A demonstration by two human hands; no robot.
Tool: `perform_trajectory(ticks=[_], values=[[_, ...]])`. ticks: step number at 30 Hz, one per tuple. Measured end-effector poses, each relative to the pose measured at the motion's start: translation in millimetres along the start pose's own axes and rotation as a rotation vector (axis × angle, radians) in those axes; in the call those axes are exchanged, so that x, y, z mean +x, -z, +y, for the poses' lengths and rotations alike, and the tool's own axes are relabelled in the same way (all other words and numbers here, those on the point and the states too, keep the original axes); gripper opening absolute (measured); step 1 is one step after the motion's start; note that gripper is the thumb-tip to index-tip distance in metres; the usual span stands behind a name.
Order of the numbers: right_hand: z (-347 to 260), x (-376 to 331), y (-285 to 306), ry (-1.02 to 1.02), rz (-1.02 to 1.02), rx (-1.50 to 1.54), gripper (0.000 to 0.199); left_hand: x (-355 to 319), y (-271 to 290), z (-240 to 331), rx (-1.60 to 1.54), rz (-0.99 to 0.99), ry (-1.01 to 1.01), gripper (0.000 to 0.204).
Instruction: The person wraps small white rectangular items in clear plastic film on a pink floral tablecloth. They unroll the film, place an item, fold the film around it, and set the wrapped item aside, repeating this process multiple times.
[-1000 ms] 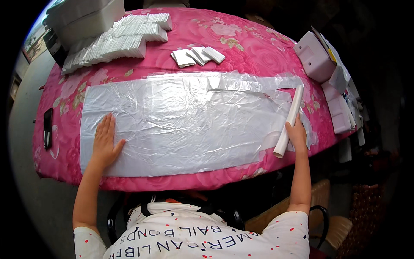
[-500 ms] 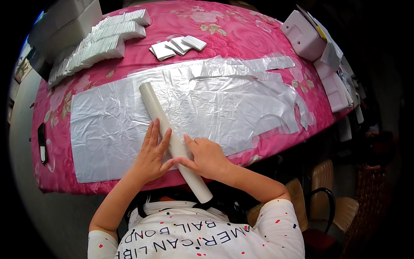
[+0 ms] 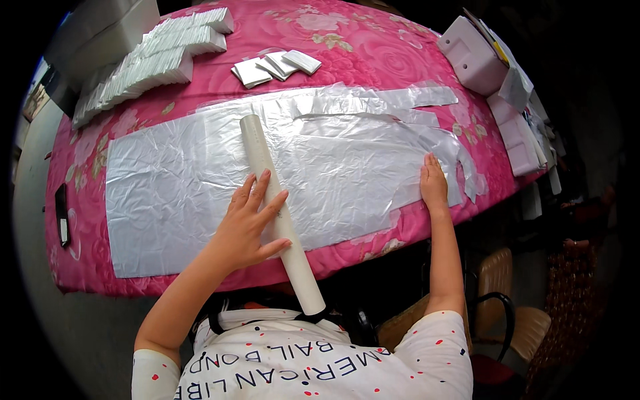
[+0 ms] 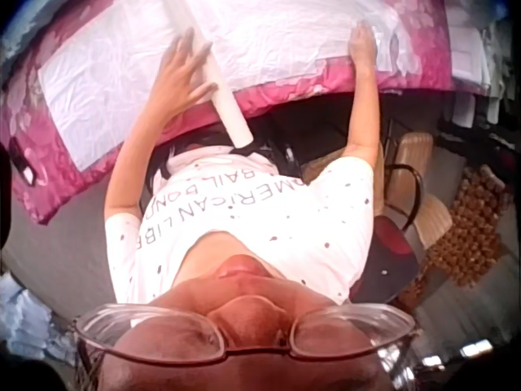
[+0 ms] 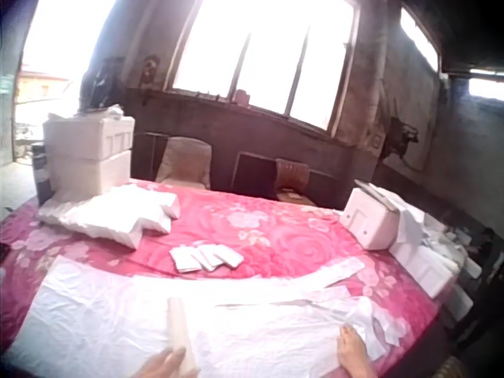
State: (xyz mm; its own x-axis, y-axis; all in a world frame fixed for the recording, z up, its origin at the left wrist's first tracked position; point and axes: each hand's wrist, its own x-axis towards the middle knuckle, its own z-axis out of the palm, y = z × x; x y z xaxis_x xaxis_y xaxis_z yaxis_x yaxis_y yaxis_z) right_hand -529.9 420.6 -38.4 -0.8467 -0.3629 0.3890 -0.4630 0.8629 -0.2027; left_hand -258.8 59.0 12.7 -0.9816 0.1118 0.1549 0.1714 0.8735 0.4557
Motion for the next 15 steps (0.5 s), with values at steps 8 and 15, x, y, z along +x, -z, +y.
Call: perform_trajectory(ticks=[8,15], values=[[-74,5,50,0.091,0.190,-0.015,0.013,8,-2,-1,0.010,-0.027,-0.032,0.072],[-242,-43,72,0.080,-0.154,0.783,0.016,7,-7,20,-0.581,0.207,0.065,0.055]])
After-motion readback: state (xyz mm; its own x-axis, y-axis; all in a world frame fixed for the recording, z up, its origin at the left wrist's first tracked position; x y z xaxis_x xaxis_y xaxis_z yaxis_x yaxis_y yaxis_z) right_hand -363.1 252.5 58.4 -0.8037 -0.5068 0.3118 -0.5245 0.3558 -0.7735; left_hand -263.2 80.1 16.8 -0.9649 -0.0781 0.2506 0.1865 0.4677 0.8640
